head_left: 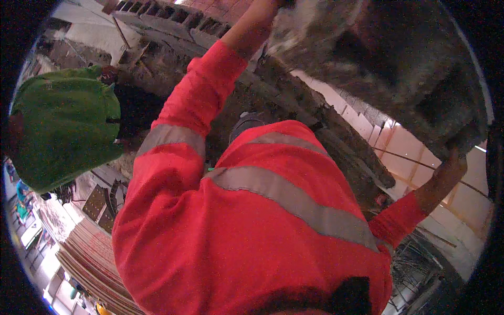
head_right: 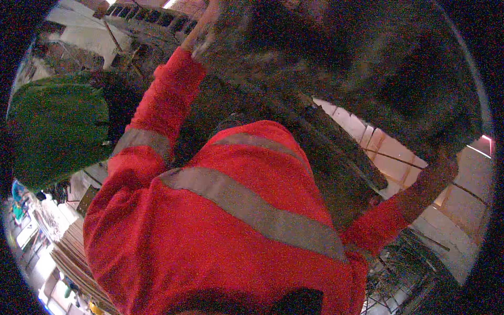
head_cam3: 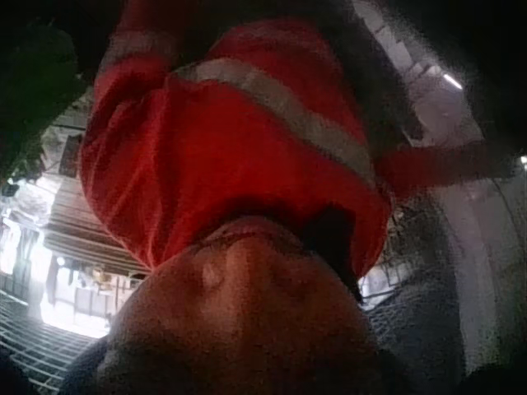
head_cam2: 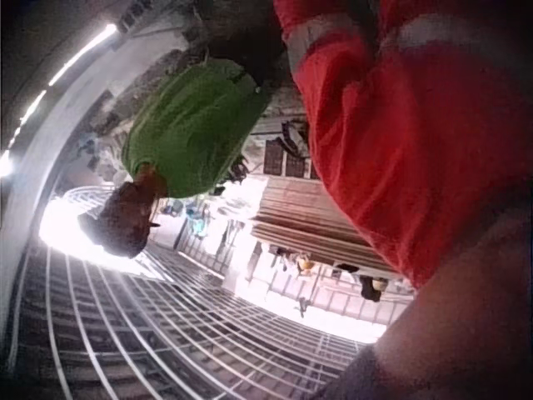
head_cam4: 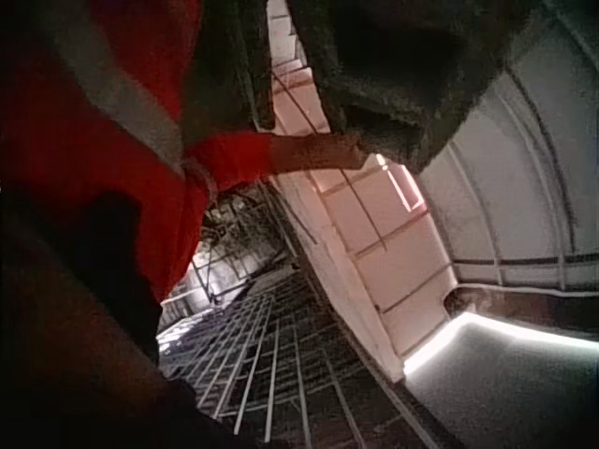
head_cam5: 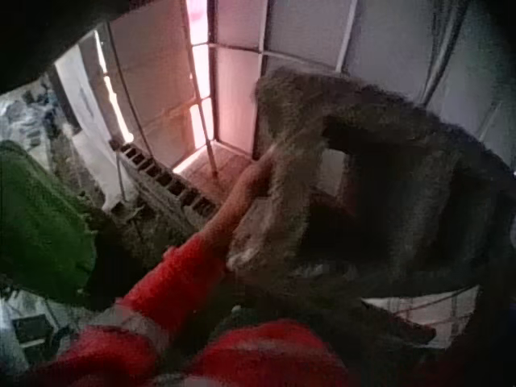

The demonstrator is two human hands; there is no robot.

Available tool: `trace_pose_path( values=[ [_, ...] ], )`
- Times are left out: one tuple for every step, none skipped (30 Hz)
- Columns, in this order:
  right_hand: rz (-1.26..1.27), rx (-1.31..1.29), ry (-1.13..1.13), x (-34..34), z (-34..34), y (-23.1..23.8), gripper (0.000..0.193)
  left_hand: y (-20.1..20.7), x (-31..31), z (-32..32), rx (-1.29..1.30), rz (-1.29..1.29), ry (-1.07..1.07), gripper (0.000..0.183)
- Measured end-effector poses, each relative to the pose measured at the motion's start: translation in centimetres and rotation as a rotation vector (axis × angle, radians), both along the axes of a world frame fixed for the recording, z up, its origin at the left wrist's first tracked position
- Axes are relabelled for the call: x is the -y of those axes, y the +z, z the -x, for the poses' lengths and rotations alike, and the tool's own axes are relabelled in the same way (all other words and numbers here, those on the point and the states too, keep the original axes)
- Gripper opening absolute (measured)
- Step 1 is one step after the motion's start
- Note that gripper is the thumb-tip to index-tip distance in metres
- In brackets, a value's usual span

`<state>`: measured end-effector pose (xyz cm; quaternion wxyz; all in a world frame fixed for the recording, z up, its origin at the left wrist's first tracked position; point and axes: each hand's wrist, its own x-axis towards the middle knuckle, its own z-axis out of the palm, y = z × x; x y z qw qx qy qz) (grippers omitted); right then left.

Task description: The person spreads mortar on the ground with a trowel, then picks up concrete blocks and places them onto a partially built wall. They repeatedly align and adjust the blocks by hand to fit them into the wall structure.

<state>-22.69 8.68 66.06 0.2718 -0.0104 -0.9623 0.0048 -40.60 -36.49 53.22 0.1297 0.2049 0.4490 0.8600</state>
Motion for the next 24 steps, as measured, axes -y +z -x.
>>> trace_pose_path(
  values=[
    [0.517,-0.142,-0.04,0.3,0.3,-0.4,0.04,-0.2,0.1,0.5,0.0,-0.018,-0.025,0.063],
    [0.771,-0.188,0.001,2.8,0.7,-0.5,0.05,-0.1,0.8,0.7,-0.005,-0.01,-0.034,0.063],
    [0.79,-0.176,-0.065,4.1,0.8,-0.8,0.05,0.0,1.7,0.8,-0.012,0.009,-0.037,0.063],
    [0.81,-0.164,-0.13,5.1,0.8,-1.2,0.051,0.3,2.1,1.2,-0.009,0.02,-0.043,0.063],
    [0.809,-0.159,-0.203,5.7,0.6,-1.0,0.051,0.2,2.1,1.2,-0.007,0.01,-0.059,0.064],
    [0.795,-0.163,-0.192,6.2,0.4,-1.0,0.048,0.1,2.1,1.1,-0.001,0.004,-0.073,0.064],
    [0.784,-0.167,-0.181,6.7,0.3,-1.1,0.045,0.1,2.5,0.9,0.012,-0.002,-0.081,0.064],
    [0.769,-0.17,-0.186,7.0,-0.2,-1.3,0.042,-0.4,2.3,0.8,0.018,-0.009,-0.092,0.064],
    [0.741,-0.137,-0.213,7.1,-0.7,-1.4,0.044,-0.8,2.2,0.5,0.024,-0.009,-0.096,0.065],
    [0.713,-0.103,-0.24,7.1,-1.1,-1.5,0.046,-1.3,2.2,0.3,0.0,0.025,-0.041,0.063],
    [0.699,-0.07,-0.247,7.3,-1.0,-1.3,0.048,-1.0,3.0,0.2,-0.004,0.058,-0.03,0.063],
    [0.713,-0.074,-0.235,7.3,-0.9,-1.6,0.045,-0.8,3.9,0.2,-0.007,0.093,-0.018,0.063],
    [0.729,-0.077,-0.224,7.1,-0.9,-2.1,0.043,-0.7,4.7,0.2,-0.01,0.13,-0.007,0.064],
    [0.727,-0.086,-0.221,7.4,-0.7,-2.2,0.041,-1.2,4.6,0.5,0.059,0.068,-0.086,0.063],
    [0.714,-0.077,-0.248,7.8,-0.6,-2.1,0.042,-1.9,4.4,0.9,0.127,0.009,-0.165,0.062],
    [0.703,-0.069,-0.274,8.3,-0.6,-1.9,0.042,-2.5,4.2,1.3,0.193,-0.05,-0.245,0.061],
    [0.693,-0.068,-0.302,8.6,-0.8,-1.5,0.043,-2.5,3.9,1.4,0.124,-0.004,-0.166,0.061],
    [0.65,0.006,-0.241,7.5,-1.2,-1.1,0.042,-2.2,3.5,1.4,0.072,0.027,-0.126,0.061],
    [0.604,0.074,-0.183,5.3,-1.6,-0.7,0.041,-1.7,3.4,1.5,0.043,0.042,-0.108,0.06],
    [0.652,0.03,-0.16,5.3,-2.3,-0.8,0.04,-1.2,3.5,1.4,0.021,0.064,-0.1,0.059],
    [0.701,0.003,-0.137,5.3,-2.4,-1.7,0.039,-1.1,3.4,1.7,0.006,0.08,-0.092,0.059],
    [0.569,-0.128,-0.264,6.5,-2.8,-0.2,0.037,-0.2,3.2,1.8,-0.021,0.027,-0.109,0.058],
    [0.475,-0.234,-0.399,7.0,-2.6,-0.5,0.036,-0.4,3.0,1.8,-0.02,0.006,-0.118,0.058],
    [0.667,-0.234,-0.348,11.3,-1.4,-1.4,0.034,-1.6,3.3,1.7,0.004,0.036,-0.11,0.058]
  ],
)
